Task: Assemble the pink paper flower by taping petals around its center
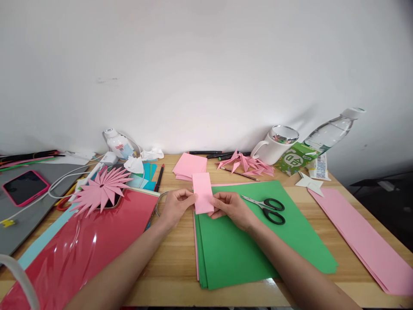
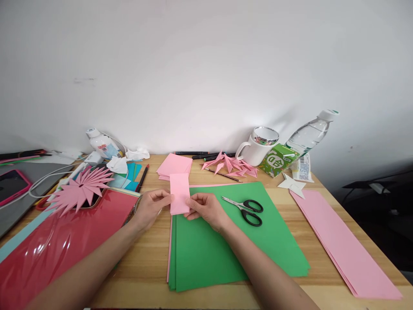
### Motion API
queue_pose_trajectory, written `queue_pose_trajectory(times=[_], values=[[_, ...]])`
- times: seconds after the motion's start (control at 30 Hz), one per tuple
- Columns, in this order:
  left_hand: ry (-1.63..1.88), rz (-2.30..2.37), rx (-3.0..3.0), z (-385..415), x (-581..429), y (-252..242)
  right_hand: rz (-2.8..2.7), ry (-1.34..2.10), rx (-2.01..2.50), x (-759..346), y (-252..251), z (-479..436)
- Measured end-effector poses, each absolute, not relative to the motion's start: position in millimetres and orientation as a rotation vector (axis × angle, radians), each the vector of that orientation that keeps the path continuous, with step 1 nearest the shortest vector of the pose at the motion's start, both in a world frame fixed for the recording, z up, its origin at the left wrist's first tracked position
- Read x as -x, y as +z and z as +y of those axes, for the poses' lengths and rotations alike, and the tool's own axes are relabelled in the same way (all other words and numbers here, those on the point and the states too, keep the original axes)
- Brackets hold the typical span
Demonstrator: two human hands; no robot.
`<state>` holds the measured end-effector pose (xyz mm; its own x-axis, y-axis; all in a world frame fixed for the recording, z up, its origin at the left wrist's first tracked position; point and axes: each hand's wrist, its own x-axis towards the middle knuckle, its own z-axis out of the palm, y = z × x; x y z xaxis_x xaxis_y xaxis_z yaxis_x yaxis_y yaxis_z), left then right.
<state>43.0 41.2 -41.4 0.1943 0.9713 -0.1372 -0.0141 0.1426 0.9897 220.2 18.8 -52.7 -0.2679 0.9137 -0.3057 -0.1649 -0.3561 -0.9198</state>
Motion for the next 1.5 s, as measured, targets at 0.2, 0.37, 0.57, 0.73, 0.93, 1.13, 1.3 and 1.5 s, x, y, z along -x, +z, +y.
queue_pose_trajectory(times=[0.2,0.37,0.57,0.73,0.93,1.13,1.3,1.5], values=[[0.972,1.1,-1.123,40.7,-43.1,-42.3,-1.07,1.743,1.187,-221.3,-54.1,19.8],[0.974,1.093,-1.125,40.6,-43.7,-41.8,-1.072,1.746,1.193,-221.6,-54.2,20.2],[0.967,1.073,-1.092,40.9,-43.7,-42.4,-1.068,1.733,1.203,-221.1,-52.8,20.0],[0.97,1.05,-1.069,40.5,-43.7,-43.4,-1.064,1.732,1.206,-220.6,-52.2,19.8],[0.967,1.055,-1.054,40.3,-43.7,-43.7,-1.073,1.723,1.196,-221.5,-54.6,20.6],[0.96,1.023,-1.049,39.5,-44.1,-42.9,-1.088,1.619,1.229,-215.6,-55.3,17.8],[0.966,1.04,-1.082,41.2,-41.8,-46.0,-1.108,1.644,1.214,-213.9,-55.4,16.5],[1.025,1.12,-1.085,44.8,-40.6,-47.4,-1.114,1.731,1.122,-218.8,-52.6,17.6]])
